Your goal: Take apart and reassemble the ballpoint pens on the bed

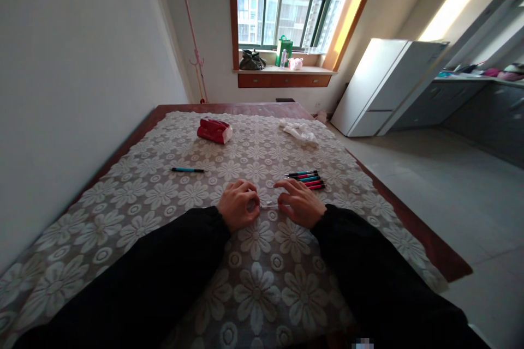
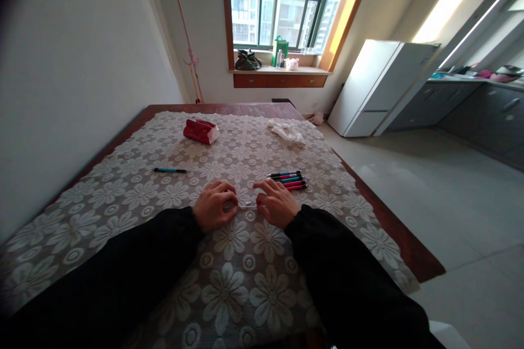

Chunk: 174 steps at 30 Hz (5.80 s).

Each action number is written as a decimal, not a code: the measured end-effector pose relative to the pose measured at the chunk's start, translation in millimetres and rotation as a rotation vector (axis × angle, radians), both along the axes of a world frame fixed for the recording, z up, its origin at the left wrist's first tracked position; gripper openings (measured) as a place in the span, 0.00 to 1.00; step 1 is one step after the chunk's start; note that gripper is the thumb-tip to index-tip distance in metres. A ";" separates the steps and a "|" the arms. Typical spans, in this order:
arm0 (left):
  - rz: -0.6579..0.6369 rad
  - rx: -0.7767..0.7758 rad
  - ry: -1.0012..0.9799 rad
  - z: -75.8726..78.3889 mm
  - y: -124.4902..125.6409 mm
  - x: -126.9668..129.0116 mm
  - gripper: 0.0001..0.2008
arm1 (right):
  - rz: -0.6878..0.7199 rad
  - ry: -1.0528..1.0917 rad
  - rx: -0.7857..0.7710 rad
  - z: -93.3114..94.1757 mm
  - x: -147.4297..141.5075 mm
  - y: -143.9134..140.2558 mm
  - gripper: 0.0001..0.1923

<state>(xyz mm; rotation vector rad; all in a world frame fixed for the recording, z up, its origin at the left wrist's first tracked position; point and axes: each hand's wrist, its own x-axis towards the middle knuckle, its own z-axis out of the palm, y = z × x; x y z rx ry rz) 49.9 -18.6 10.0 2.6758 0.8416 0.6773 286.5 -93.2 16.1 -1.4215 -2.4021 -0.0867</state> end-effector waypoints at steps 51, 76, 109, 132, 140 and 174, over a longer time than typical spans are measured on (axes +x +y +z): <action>0.032 -0.098 -0.140 -4.0 1.4 1.3 0.09 | -0.151 0.263 0.128 1.1 -6.5 -0.2 0.14; 0.023 -0.175 -0.215 1.7 2.1 -3.9 0.08 | -0.040 0.057 0.016 -11.0 -0.3 7.0 0.04; -0.105 -0.077 -0.221 -12.0 7.9 1.3 0.03 | 0.067 0.234 -0.167 -7.8 -20.0 -3.5 0.30; -0.019 -0.274 -0.213 4.6 -5.1 1.3 0.10 | 0.009 0.992 -0.184 -10.3 -13.2 4.2 0.06; -0.095 -0.195 -0.201 -1.6 -1.8 1.7 0.11 | 0.018 0.627 0.071 -7.0 -13.1 0.7 0.08; -0.214 -0.308 -0.122 -11.9 -0.8 2.1 0.14 | 0.050 0.229 0.018 -14.5 -23.7 -5.3 0.08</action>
